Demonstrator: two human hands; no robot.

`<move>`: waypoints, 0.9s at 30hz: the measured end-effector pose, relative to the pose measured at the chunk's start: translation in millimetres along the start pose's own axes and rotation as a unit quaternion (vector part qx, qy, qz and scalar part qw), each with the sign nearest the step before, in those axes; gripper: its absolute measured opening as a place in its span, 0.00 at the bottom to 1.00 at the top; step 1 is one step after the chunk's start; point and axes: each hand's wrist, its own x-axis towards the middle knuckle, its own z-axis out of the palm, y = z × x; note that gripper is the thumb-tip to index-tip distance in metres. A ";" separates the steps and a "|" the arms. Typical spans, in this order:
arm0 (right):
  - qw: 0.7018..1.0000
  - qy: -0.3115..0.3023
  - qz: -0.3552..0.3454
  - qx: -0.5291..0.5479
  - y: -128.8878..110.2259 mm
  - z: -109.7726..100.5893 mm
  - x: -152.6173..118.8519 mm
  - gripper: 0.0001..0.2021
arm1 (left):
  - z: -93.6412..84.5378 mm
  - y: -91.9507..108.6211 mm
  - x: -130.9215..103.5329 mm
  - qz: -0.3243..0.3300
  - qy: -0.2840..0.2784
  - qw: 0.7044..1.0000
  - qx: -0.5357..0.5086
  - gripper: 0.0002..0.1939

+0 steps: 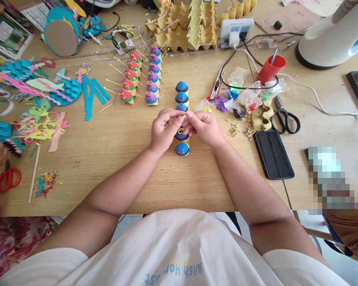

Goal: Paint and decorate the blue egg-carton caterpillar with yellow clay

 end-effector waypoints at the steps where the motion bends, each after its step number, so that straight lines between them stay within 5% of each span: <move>1: 1.000 -0.001 0.000 -0.003 0.2 0.2 -0.3 0.35 | -0.1 -0.2 0.0 0.001 0.003 1.000 -0.001 0.15; 21: 0.999 -0.005 0.005 -0.035 11.2 -4.6 0.8 0.42 | -0.5 1.1 0.7 -0.029 0.007 0.999 0.014 0.21; 27: 0.993 0.053 -0.069 -0.078 8.2 -2.9 -0.4 0.39 | 0.4 0.8 2.0 -0.060 0.037 0.997 -0.013 0.26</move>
